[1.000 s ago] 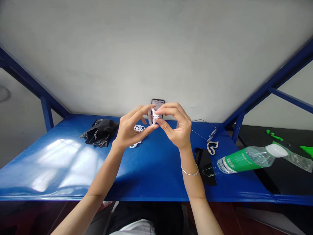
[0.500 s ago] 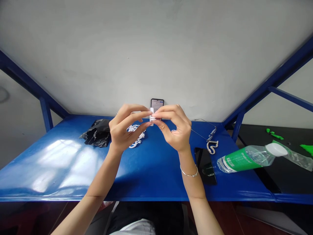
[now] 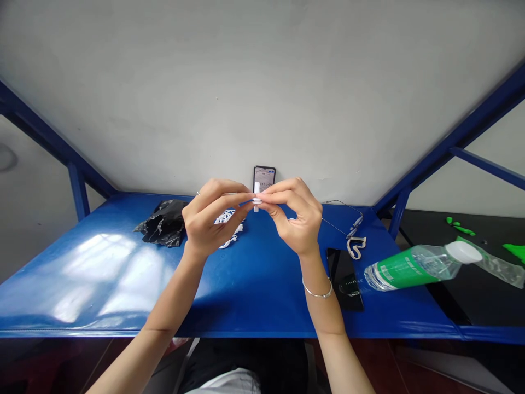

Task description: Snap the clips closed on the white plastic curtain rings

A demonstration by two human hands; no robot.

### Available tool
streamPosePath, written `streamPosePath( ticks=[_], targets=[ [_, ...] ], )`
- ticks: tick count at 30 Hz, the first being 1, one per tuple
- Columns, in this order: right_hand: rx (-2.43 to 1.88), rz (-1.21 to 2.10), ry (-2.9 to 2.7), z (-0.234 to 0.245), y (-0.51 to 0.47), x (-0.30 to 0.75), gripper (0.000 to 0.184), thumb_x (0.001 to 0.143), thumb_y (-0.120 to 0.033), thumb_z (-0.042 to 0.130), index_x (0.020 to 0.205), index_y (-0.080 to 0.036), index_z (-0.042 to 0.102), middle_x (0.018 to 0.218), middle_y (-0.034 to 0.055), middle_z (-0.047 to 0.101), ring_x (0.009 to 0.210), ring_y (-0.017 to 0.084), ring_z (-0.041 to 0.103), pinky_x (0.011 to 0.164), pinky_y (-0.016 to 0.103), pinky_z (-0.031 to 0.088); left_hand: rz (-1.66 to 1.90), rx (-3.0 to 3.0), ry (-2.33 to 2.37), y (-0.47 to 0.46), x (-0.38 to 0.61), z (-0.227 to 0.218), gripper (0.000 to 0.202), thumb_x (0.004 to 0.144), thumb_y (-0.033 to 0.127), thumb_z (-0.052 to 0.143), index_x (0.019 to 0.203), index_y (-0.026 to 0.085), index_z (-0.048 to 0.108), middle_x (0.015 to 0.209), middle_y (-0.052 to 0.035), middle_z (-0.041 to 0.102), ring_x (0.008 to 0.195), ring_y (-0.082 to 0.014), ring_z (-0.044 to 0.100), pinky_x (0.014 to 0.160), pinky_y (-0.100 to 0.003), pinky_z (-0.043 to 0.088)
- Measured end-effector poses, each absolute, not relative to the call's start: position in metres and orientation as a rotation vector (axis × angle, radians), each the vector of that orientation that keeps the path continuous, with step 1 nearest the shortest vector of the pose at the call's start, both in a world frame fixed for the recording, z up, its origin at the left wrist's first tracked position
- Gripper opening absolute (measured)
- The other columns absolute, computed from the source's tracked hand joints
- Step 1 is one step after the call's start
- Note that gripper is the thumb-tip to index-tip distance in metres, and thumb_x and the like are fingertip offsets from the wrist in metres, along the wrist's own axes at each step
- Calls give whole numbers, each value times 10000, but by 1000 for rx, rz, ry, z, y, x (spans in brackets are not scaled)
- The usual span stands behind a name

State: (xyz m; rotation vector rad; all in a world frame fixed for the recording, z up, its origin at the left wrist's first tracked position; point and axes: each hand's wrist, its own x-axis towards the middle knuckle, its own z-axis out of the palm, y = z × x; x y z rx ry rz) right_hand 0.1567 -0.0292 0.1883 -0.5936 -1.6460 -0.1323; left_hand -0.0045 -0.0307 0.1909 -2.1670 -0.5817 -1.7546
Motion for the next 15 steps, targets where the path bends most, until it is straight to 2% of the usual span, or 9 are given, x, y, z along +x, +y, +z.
streamPosePath(
  ticks=[15],
  targets=[
    [-620, -169, -1638, 186, -27, 157, 46, 827, -230, 711, 822, -274, 702, 776, -10, 691, 708, 174, 639, 617, 348, 535, -1685, -2182, -604, -29, -5, 190, 73, 895, 164, 600, 964, 186, 614, 887, -36, 672, 759, -106, 620, 670, -216, 520]
  ],
)
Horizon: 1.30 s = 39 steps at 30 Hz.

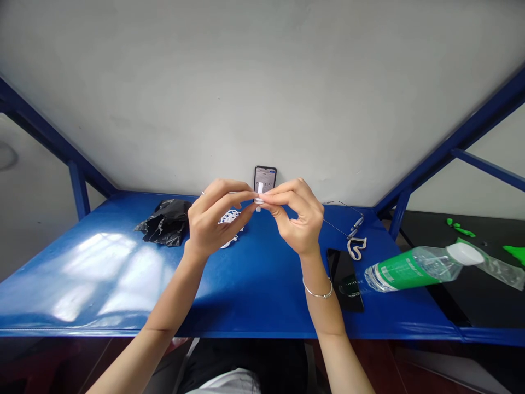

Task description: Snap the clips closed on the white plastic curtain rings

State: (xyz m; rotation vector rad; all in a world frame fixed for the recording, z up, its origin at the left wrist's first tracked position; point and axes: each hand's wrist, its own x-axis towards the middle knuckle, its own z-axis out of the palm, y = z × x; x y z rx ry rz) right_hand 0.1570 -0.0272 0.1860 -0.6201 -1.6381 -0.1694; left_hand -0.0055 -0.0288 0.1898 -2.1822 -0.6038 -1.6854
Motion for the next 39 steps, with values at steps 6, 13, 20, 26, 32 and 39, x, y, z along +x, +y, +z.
streamPosePath(
  ticks=[6, 13, 20, 26, 32, 39],
  targets=[
    [-570, -146, -1638, 186, -27, 157, 92, 821, -198, 712, 847, -287, 707, 782, -18, 695, 705, 169, 638, 621, 343, 531, -1661, -2152, -584, -29, -6, 190, 55, 894, 158, 599, 940, 179, 620, 871, -43, 682, 742, -110, 622, 653, -222, 513],
    [-598, -141, -1641, 186, -26, 157, 54, 819, -228, 718, 824, -281, 706, 774, -12, 694, 701, 175, 639, 622, 351, 537, -1637, -2136, -594, -29, -6, 190, 60, 902, 168, 589, 944, 187, 627, 872, -37, 691, 728, -105, 629, 651, -221, 506],
    [-576, -108, -1654, 187, -26, 156, 56, 823, -230, 714, 843, -281, 709, 786, -15, 693, 717, 170, 647, 639, 346, 543, -1655, -2121, -562, -28, -6, 190, 57, 888, 152, 606, 933, 180, 624, 851, -33, 685, 731, -105, 627, 657, -219, 496],
    [-611, -126, -1661, 186, -26, 157, 22, 829, -264, 707, 841, -282, 712, 791, -7, 695, 730, 180, 650, 652, 358, 551, -1638, -2104, -582, -28, -5, 189, 42, 895, 162, 593, 917, 181, 623, 834, -26, 687, 708, -106, 629, 632, -225, 504],
    [-596, -147, -1663, 188, -27, 158, 47, 821, -232, 717, 827, -276, 702, 778, -11, 697, 702, 172, 644, 620, 345, 539, -1631, -2107, -585, -27, -5, 189, 33, 902, 174, 591, 900, 177, 624, 823, -28, 680, 710, -105, 623, 623, -229, 504],
    [-542, -138, -1662, 189, -27, 156, 94, 813, -192, 717, 830, -284, 706, 766, -23, 692, 687, 164, 634, 616, 339, 521, -1681, -2118, -554, -27, -4, 189, 32, 893, 149, 598, 902, 171, 620, 831, -30, 677, 698, -98, 612, 627, -222, 493]
  ],
)
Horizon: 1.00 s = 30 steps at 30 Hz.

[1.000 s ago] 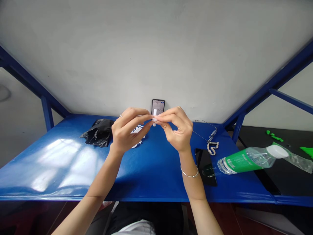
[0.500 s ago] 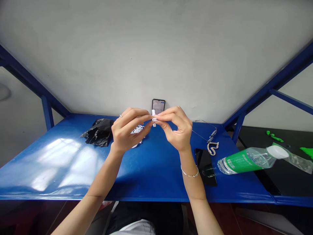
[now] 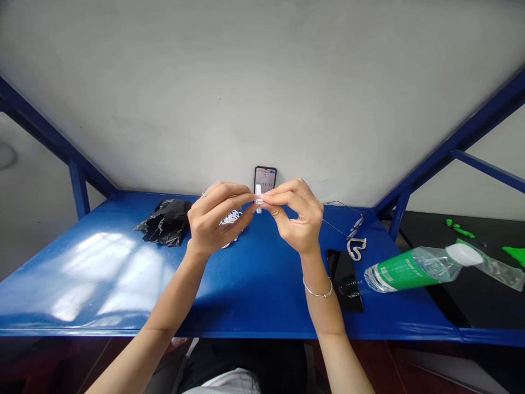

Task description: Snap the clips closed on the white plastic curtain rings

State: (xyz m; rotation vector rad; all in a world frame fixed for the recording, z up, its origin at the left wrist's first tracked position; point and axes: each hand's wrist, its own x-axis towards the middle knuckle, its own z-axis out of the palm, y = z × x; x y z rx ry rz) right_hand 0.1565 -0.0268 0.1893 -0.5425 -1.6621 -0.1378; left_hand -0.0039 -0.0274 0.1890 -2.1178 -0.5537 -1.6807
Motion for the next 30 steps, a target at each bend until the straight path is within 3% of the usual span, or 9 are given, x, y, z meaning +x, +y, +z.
streamPosePath(
  ticks=[11, 17, 22, 25, 30],
  targets=[
    [-548, -130, -1644, 189, -27, 156, 107, 817, -186, 714, 841, -290, 710, 767, -26, 685, 696, 159, 629, 636, 337, 518, -1736, -2100, -542, -28, -2, 188, 46, 888, 132, 599, 883, 178, 606, 797, -16, 657, 691, -94, 599, 613, -206, 484],
    [-567, -112, -1632, 189, -28, 153, 92, 816, -190, 715, 838, -277, 695, 790, -13, 683, 718, 164, 637, 642, 339, 532, -1759, -2212, -662, -29, -5, 188, 65, 902, 180, 581, 959, 203, 603, 885, -25, 665, 764, -102, 624, 656, -210, 522],
    [-626, -65, -1620, 188, -28, 153, 42, 828, -238, 706, 845, -273, 688, 826, 3, 678, 771, 180, 648, 686, 366, 554, -1733, -2469, -810, -27, -10, 188, 413, 858, 405, 629, 1209, 206, 541, 1175, -93, 622, 1012, -177, 622, 671, -233, 568],
    [-611, -16, -1602, 188, -28, 151, 30, 837, -244, 696, 849, -268, 682, 834, 3, 672, 787, 176, 648, 703, 363, 556, -1691, -2608, -830, -25, -11, 187, 554, 839, 431, 656, 1318, 226, 469, 1266, -96, 594, 1113, -197, 594, 719, -238, 581],
    [-581, 47, -1580, 188, -27, 149, 24, 849, -246, 672, 869, -259, 669, 841, 8, 663, 778, 170, 636, 684, 347, 550, -1752, -2574, -786, -22, -10, 186, 432, 881, 343, 629, 1280, 223, 513, 1125, -68, 661, 982, -144, 638, 709, -208, 565]
  ],
)
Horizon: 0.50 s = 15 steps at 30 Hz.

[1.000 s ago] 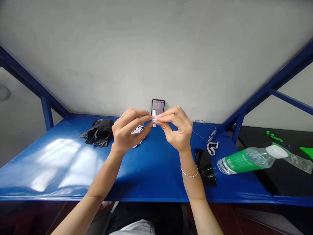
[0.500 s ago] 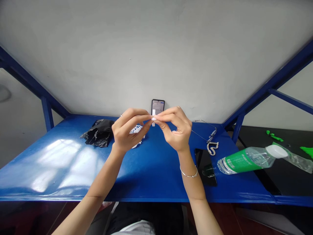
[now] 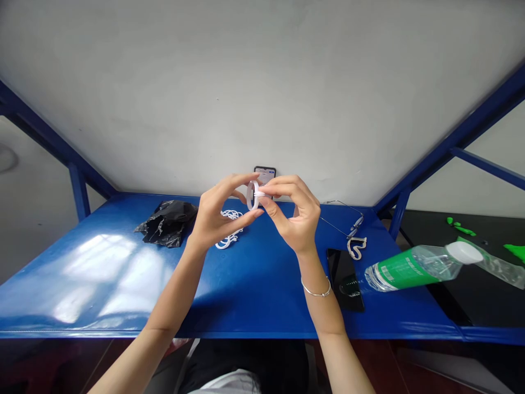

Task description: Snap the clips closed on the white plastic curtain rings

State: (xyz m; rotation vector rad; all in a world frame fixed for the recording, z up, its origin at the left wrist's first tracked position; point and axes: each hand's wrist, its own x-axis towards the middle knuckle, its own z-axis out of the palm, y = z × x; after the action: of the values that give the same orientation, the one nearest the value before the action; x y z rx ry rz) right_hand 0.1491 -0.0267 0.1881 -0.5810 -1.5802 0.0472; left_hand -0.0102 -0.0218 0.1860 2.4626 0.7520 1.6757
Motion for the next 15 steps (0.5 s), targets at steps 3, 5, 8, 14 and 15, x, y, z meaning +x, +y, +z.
streamPosePath(
  ticks=[3, 5, 8, 14, 15],
  targets=[
    [-593, 53, -1590, 188, -26, 151, 25, 854, -252, 659, 879, -254, 660, 846, 12, 661, 769, 168, 628, 662, 339, 544, 1746, 2449, 772, -21, -12, 187, 428, 872, 356, 643, 1260, 215, 532, 1085, -64, 669, 943, -143, 646, 707, -215, 566],
    [-623, 34, -1614, 189, -25, 153, 23, 860, -256, 645, 878, -248, 655, 844, 15, 661, 766, 168, 626, 662, 339, 543, 1782, 2432, 784, -21, -13, 187, 433, 868, 355, 650, 1261, 216, 532, 1094, -65, 667, 933, -141, 648, 698, -213, 566],
    [-657, -2, -1680, 189, -23, 157, 26, 864, -238, 629, 881, -239, 648, 845, 14, 667, 754, 161, 622, 678, 335, 539, 1800, 2420, 804, -20, -16, 187, 437, 875, 343, 646, 1277, 227, 518, 1140, -72, 656, 941, -140, 649, 675, -201, 566],
    [-690, 18, -1802, 190, -19, 162, 66, 865, -186, 624, 907, -234, 642, 852, -2, 669, 751, 134, 616, 707, 303, 522, 1745, 2470, 875, -18, -20, 186, 458, 884, 335, 634, 1310, 247, 489, 1202, -73, 644, 966, -145, 643, 708, -221, 577],
    [-694, 28, -1807, 191, -19, 162, 68, 867, -185, 623, 910, -234, 643, 852, -3, 669, 752, 132, 616, 711, 300, 521, 1739, 2480, 882, -18, -21, 186, 456, 885, 332, 632, 1310, 250, 489, 1204, -71, 643, 969, -146, 642, 714, -226, 576]
  ],
)
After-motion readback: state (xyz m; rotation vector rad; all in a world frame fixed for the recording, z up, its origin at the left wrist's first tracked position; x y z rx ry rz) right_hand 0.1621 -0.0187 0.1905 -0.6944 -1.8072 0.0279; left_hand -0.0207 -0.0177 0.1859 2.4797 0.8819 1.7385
